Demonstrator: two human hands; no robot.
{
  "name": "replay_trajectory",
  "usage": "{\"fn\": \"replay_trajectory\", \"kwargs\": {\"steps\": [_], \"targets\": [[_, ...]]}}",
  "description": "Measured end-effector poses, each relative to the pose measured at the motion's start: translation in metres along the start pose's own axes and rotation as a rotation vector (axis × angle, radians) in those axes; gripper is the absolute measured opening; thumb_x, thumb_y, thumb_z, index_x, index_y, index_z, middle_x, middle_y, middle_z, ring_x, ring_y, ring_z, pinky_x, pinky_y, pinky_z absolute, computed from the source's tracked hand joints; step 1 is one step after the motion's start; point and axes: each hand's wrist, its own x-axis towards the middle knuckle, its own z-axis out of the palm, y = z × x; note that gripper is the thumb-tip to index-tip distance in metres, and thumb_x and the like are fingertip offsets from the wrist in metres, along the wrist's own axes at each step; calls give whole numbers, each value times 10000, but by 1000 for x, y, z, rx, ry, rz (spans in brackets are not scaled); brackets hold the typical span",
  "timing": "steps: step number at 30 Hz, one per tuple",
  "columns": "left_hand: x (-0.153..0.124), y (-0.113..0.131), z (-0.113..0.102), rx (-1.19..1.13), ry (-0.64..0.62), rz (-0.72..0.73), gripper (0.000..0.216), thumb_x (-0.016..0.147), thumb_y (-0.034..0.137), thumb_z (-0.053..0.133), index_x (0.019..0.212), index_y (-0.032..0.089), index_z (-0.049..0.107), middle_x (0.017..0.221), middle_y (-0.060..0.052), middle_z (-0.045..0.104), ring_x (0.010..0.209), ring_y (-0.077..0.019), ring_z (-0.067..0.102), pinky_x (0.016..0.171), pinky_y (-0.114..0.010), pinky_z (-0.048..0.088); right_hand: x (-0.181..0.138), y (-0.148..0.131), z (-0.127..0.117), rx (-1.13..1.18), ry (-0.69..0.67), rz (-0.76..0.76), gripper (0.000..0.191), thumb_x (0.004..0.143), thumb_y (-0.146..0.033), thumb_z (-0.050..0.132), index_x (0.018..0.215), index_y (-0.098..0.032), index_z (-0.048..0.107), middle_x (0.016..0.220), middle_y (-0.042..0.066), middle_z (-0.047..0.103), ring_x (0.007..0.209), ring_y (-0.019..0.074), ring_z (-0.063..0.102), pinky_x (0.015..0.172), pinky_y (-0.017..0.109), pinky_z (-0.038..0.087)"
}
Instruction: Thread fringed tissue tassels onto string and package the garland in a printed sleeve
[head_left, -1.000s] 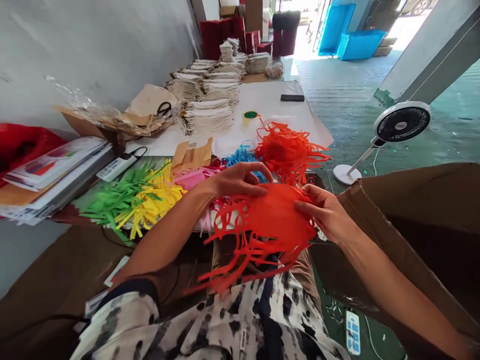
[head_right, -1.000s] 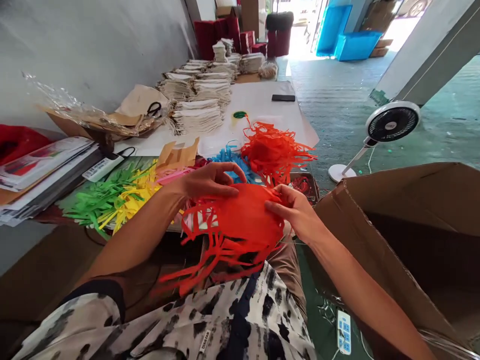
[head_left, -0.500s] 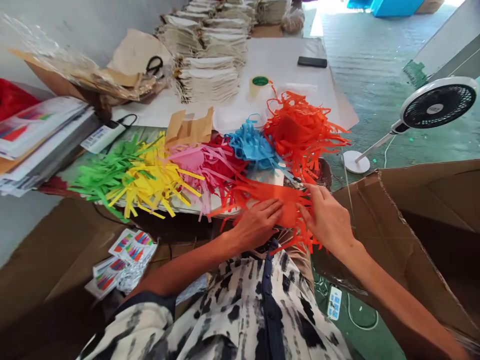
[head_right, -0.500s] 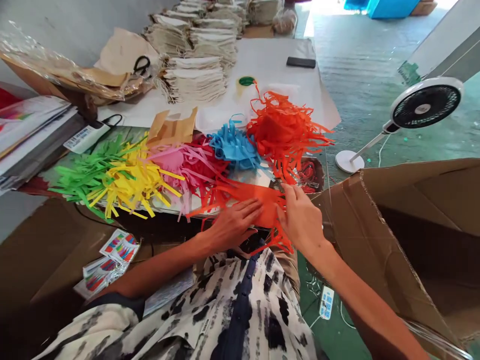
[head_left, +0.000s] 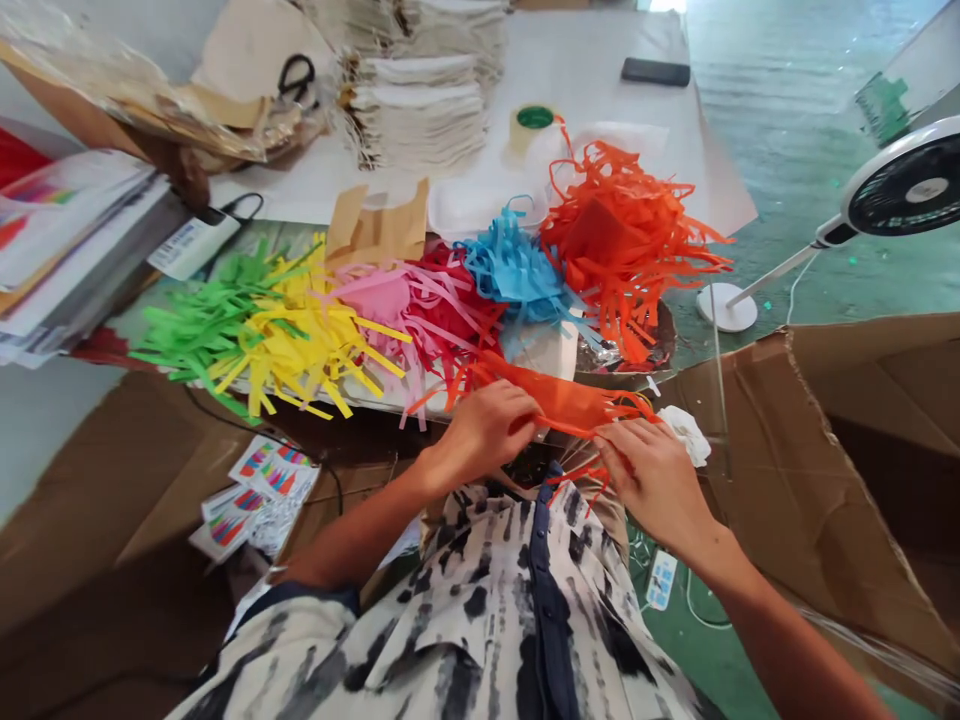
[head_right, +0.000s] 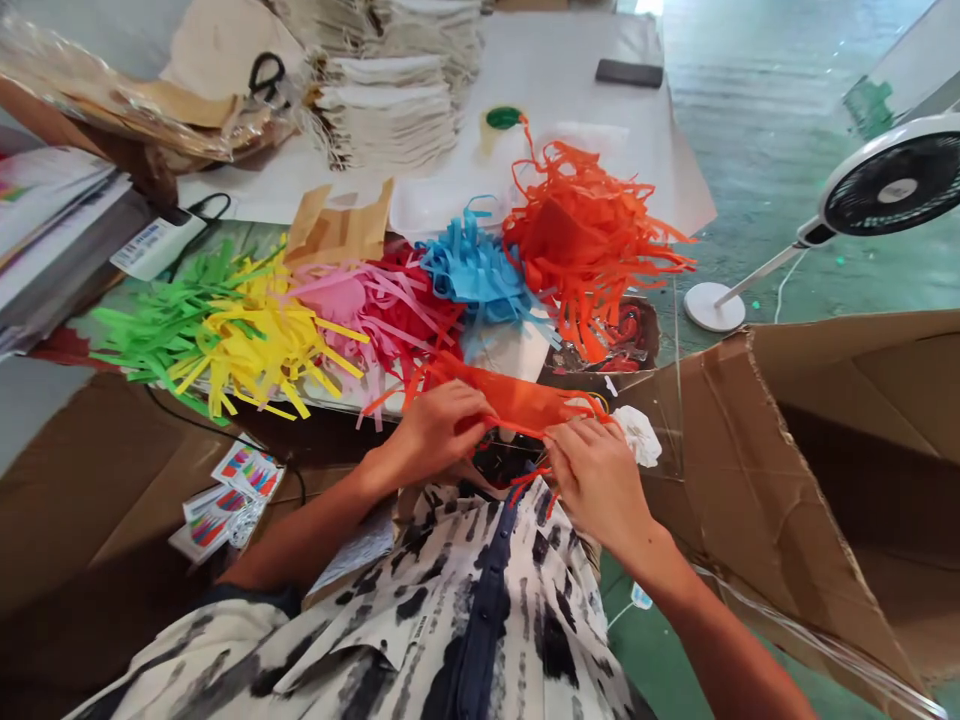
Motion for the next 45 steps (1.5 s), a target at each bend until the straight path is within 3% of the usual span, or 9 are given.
{"fn": "replay_trajectory", "kwargs": {"steps": [6,14,19,31,34,36,38,41,45], "targets": [[8,2,-2,31,102,-232,86,949,209,660,890,204,722,873,-23,739,885,-203,658,802,-337,483,23,-10,8,-171,-32,248,284,1071,-335,515,871,-197,661,784,65,736,712,222,647,659,334,306],[24,-1,7,359,60,-350,186,1005,325,595,948,205,725,781,-48,674,743,-215,659,641,-324,379,43,-19,6,-401,-265,542,425,1102,-529,443,1020,-195,692,846,109,786,696,245,668,606,327,161],[29,0,8,428,19,-345,143,980,310,632,926,200,705,790,-56,694,783,-234,698,633,-328,370,51,-15,3,-427,-342,577,464,1095,-571,449,1022,-191,705,850,115,791,706,248,684,608,325,165],[29,2,15,497,41,-333,155,1004,297,595,902,207,669,762,-57,668,802,-240,665,648,-347,368,63,-19,1,-440,-356,616,492,1093,-568,438,987,-192,738,866,136,792,753,266,713,609,334,191],[29,1,18,492,70,-257,124,1012,261,593,996,186,690,865,-85,704,893,-265,652,731,-366,423,63,-23,2,-472,-313,619,491,1085,-564,444,976,-180,730,809,142,768,690,260,679,606,335,201],[29,-1,19,476,139,-170,193,1022,217,574,1168,173,691,1070,-123,730,1019,-287,642,846,-399,450,60,-23,4,-497,-213,570,432,1075,-518,480,999,-165,717,808,145,754,695,265,663,610,339,243],[30,-2,20,461,191,-60,281,1048,194,538,1297,208,666,1248,-127,712,1146,-291,620,958,-431,439,54,-22,4,-515,-52,448,327,1066,-405,515,1077,-146,714,954,177,772,831,297,684,663,365,344],[31,-2,18,464,140,112,247,1088,220,496,1215,267,702,1259,-72,728,1235,-273,594,1085,-470,384,41,-20,5,-463,130,157,282,1056,-230,519,1261,-173,705,1325,176,736,1195,337,653,919,462,456],[32,1,14,462,19,165,292,1110,226,445,1067,254,733,1100,-45,773,1252,-275,592,1154,-529,317,17,-14,12,-315,34,-196,355,1060,-134,498,1310,-254,719,1334,65,772,1332,274,638,1206,515,369]]}}
